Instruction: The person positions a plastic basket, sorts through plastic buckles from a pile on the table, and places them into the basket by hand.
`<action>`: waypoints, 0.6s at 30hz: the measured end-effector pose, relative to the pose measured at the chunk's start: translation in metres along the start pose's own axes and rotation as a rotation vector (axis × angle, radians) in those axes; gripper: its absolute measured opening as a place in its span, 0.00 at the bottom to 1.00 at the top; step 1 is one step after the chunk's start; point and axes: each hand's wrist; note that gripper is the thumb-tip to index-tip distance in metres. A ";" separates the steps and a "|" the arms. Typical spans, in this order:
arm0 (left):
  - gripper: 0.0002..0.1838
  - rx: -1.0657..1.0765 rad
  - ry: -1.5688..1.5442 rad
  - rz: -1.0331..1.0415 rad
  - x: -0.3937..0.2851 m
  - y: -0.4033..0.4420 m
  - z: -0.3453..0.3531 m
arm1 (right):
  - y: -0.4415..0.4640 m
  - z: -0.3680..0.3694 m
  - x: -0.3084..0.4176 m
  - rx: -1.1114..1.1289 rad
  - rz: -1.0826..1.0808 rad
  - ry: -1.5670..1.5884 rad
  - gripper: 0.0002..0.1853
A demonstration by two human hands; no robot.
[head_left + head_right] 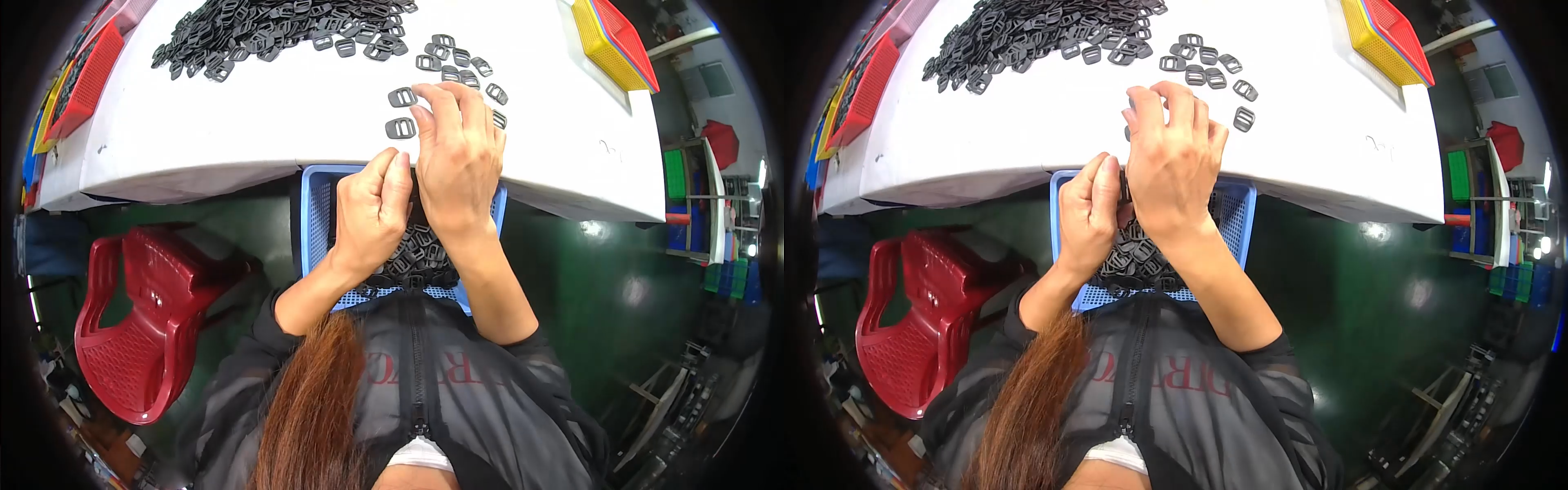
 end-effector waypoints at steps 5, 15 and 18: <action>0.15 0.018 0.024 0.062 0.012 -0.002 0.008 | -0.003 -0.001 -0.005 0.010 -0.031 -0.122 0.12; 0.18 0.065 -0.381 -0.188 0.012 -0.003 0.003 | 0.003 -0.034 -0.035 0.449 0.668 0.751 0.15; 0.17 0.037 -0.377 -0.168 0.015 -0.003 0.011 | -0.025 -0.041 -0.023 0.534 0.766 0.981 0.13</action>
Point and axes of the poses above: each hand's wrist, its own y-axis towards the middle knuckle, its own z-axis out of the palm, x = y × z, and after that the axes turned 6 degrees about -x, right-handed
